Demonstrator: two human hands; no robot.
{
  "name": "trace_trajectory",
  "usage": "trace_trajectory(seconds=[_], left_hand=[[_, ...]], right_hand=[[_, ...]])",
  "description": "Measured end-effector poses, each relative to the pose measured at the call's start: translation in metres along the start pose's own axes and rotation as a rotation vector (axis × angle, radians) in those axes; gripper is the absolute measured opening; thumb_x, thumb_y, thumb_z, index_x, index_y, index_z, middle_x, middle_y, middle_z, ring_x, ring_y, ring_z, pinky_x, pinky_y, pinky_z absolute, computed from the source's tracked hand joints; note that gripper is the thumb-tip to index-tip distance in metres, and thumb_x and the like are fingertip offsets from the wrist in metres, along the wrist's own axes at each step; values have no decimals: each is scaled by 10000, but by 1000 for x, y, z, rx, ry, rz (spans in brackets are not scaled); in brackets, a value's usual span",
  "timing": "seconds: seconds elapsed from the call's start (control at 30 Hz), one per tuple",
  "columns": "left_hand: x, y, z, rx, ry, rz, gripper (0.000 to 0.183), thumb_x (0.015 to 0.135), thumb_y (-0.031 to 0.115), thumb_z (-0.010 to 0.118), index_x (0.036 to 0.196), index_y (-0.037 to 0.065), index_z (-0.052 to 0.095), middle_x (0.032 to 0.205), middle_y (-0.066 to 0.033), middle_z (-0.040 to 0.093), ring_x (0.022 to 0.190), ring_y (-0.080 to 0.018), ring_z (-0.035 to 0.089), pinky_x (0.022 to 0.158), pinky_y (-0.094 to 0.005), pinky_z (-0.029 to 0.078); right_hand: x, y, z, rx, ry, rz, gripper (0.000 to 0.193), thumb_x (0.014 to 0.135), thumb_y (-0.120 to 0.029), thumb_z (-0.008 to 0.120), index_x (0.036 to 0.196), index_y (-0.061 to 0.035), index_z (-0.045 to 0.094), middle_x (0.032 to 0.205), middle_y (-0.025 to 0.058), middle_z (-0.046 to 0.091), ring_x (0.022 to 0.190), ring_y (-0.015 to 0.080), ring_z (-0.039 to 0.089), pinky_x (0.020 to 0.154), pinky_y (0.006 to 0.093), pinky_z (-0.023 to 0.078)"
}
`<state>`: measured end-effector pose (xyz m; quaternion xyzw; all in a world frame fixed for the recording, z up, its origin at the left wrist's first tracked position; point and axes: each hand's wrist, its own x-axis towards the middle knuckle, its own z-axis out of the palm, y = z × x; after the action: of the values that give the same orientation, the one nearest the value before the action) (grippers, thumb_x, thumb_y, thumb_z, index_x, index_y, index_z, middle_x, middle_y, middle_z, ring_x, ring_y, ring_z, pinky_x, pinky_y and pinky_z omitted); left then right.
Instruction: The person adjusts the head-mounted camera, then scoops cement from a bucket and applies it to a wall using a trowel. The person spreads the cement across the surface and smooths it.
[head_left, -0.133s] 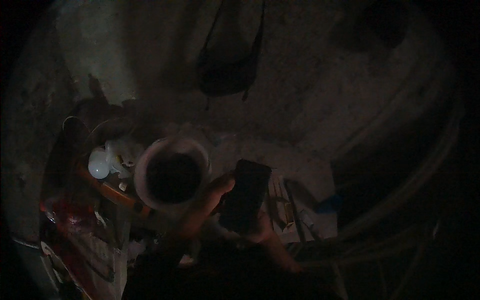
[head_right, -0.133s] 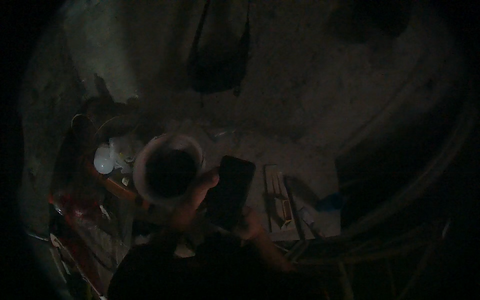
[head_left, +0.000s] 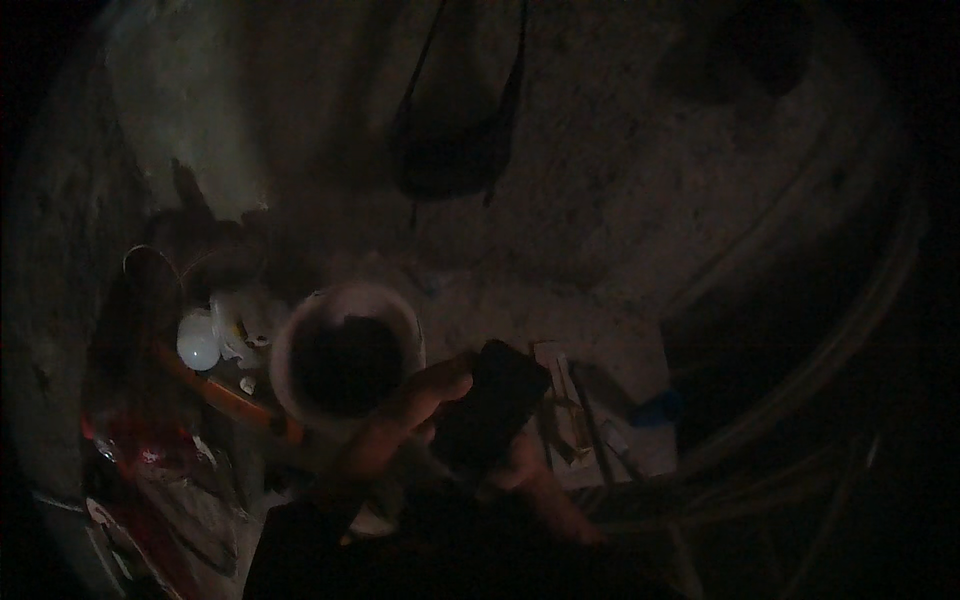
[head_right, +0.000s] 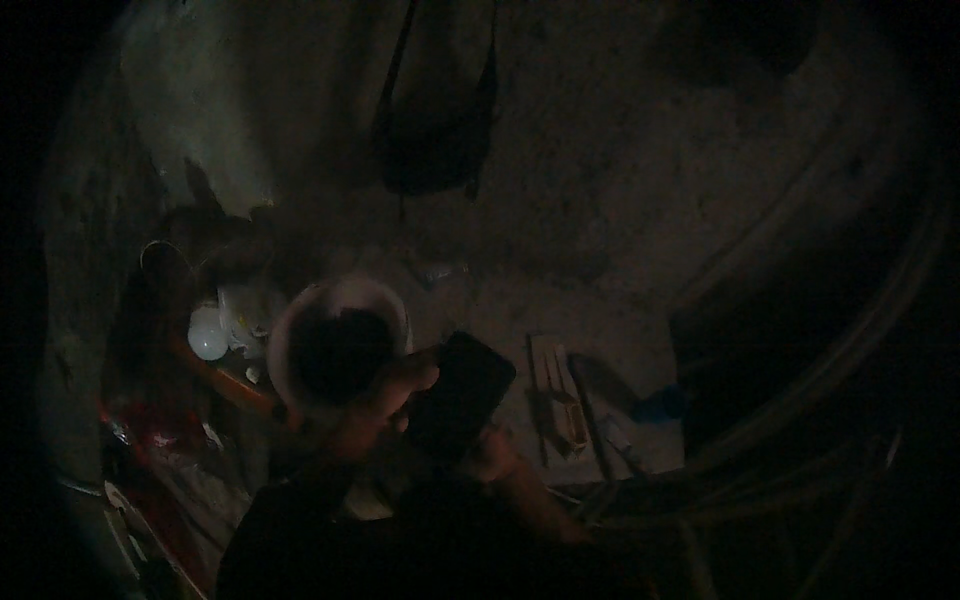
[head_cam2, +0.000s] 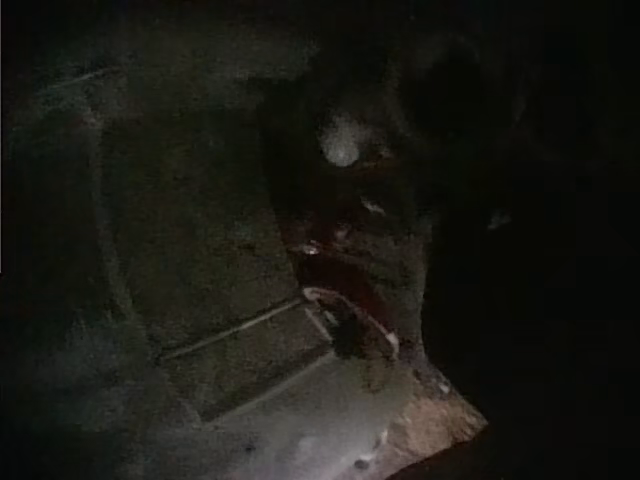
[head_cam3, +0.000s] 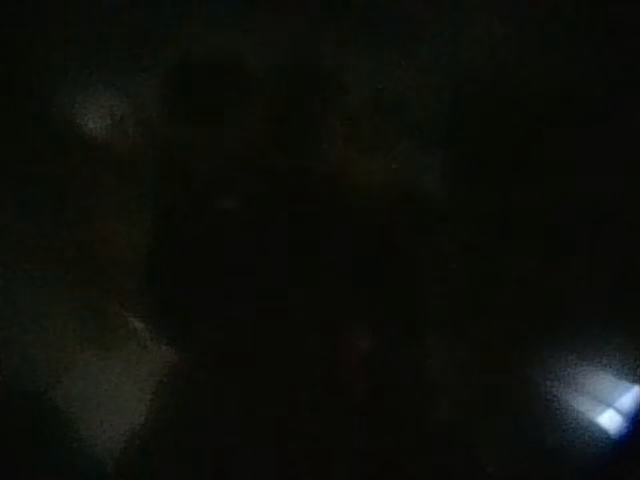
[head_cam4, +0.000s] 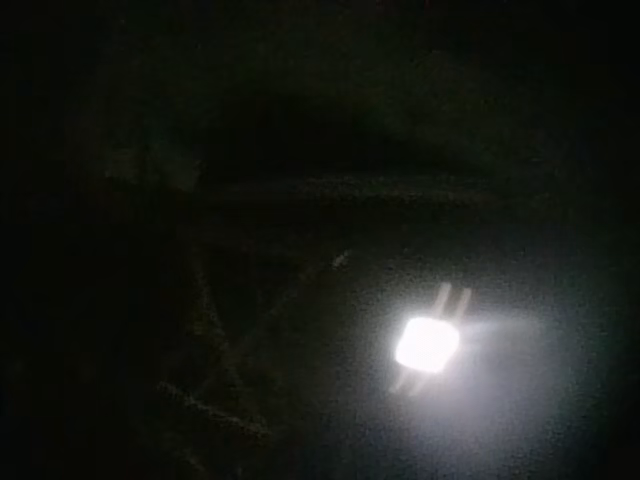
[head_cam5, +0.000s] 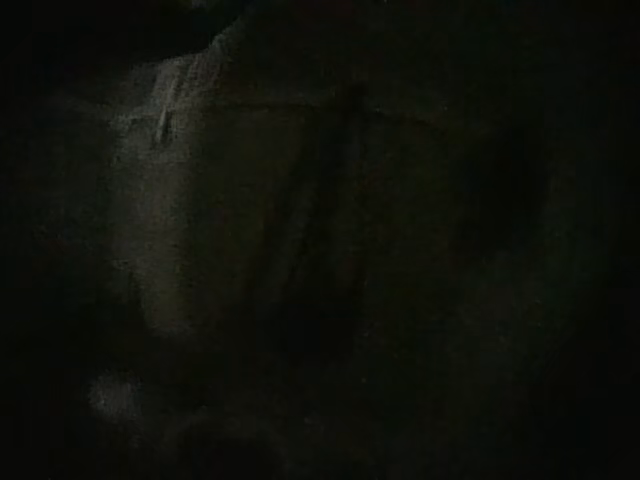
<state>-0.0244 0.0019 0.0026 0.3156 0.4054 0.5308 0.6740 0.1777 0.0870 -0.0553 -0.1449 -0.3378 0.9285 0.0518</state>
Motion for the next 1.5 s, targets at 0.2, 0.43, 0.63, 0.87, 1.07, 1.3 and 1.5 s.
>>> trace_trajectory(seconds=[0.2,0.43,0.63,0.87,1.07,1.3,1.5], left_hand=[[3,3,-2,-10,16,194,624,950,318,643,1476,84,404,1250,-7,606,1020,-132,586,886,-358,483],[20,125,-43,1564,785,1251,587,911,290,674,1430,99,477,1257,-32,623,1196,-222,534,1117,-448,284],[62,214,-97,2259,825,640,439,855,272,702,1259,108,650,1182,-89,676,1319,-310,480,1220,-511,171],[52,235,-65,1943,866,729,389,885,304,681,1199,75,675,1224,-134,676,1161,-335,609,1142,-447,320],[52,229,-25,1899,818,827,330,894,315,661,1138,98,705,1152,-128,705,1147,-317,617,1136,-488,274],[56,213,-9,1909,857,889,353,884,328,683,1167,117,700,1191,-140,684,1163,-312,606,1077,-485,344],[61,204,19,2046,883,952,363,885,359,667,1153,117,706,1169,-127,690,1120,-298,621,1058,-502,341]], right_hand=[[22,15,-7,135,-433,-37,505,883,-302,725,1284,-59,538,1130,57,629,1020,234,616,873,398,510],[32,-51,34,14,33,-306,499,943,-317,679,1310,-21,518,1138,87,649,981,205,640,872,390,527],[44,-113,93,-478,448,-384,621,951,-363,645,1391,35,460,1266,156,621,1073,254,634,947,386,497],[41,-135,100,-543,404,-702,533,930,-299,633,1298,76,546,1140,161,674,985,226,645,872,360,500],[49,-181,116,-807,434,-742,435,916,-275,623,1149,92,630,946,145,710,848,210,664,776,365,523],[56,-214,112,-1102,500,-593,414,860,-220,641,1156,69,638,985,170,722,867,247,691,793,400,534],[82,-234,103,-1001,594,-699,425,822,-253,670,1140,28,675,1036,173,725,944,271,696,866,401,523]])
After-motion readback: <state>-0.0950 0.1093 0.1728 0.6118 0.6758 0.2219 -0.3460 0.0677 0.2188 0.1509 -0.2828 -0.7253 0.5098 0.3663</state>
